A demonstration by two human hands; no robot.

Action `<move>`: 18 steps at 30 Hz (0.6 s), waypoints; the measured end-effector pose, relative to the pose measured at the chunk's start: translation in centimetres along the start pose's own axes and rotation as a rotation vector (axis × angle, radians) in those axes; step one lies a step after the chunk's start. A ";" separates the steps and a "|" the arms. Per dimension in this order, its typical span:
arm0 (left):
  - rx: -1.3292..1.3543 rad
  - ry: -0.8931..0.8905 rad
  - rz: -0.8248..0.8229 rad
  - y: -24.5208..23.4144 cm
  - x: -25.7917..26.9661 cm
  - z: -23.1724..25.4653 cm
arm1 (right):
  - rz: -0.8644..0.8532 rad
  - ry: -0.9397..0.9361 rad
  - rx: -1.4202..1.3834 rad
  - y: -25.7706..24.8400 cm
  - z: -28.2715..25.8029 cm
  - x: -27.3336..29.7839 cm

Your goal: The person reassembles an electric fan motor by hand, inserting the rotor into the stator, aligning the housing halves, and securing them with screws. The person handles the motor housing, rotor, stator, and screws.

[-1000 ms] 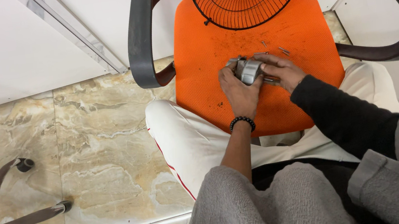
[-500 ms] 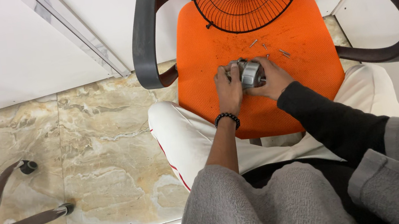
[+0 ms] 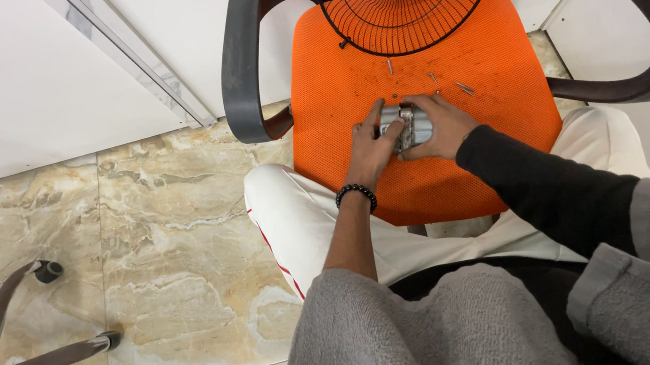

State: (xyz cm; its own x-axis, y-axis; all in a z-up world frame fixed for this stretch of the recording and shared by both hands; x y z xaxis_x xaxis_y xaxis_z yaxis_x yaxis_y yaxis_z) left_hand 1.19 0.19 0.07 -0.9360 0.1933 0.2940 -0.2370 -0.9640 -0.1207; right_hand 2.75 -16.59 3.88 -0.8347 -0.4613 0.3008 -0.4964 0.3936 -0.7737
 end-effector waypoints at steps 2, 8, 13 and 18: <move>-0.101 0.040 -0.028 -0.1 0.0 0.0 | -0.027 -0.031 -0.025 0.0 0.3 -0.2; -0.270 0.127 -0.044 -0.4 -0.8 0.0 | -0.144 0.012 0.187 -0.7 0.3 -1.2; -0.318 0.038 -0.124 -1.3 -0.6 0.9 | -0.091 0.045 0.236 -0.6 -0.2 -1.1; -0.071 0.001 -0.242 -0.5 -2.0 1.6 | -0.022 0.012 0.134 -0.5 0.6 -0.7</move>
State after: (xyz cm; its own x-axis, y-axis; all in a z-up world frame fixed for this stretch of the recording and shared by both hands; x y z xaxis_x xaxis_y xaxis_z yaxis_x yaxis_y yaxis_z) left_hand 3.56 0.00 1.09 -0.8503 0.4169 0.3212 -0.4716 -0.8745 -0.1133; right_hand 3.73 -16.90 3.73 -0.8272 -0.4585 0.3247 -0.4791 0.2737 -0.8340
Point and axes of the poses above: each hand's wrist, its own x-axis away from the middle knuckle, its own y-axis out of the palm, z = x × y, the point moved 3 cm from there along -x, towards the middle knuckle, and after that the axes turned 11 degrees about -z, right-handed, at the moved point
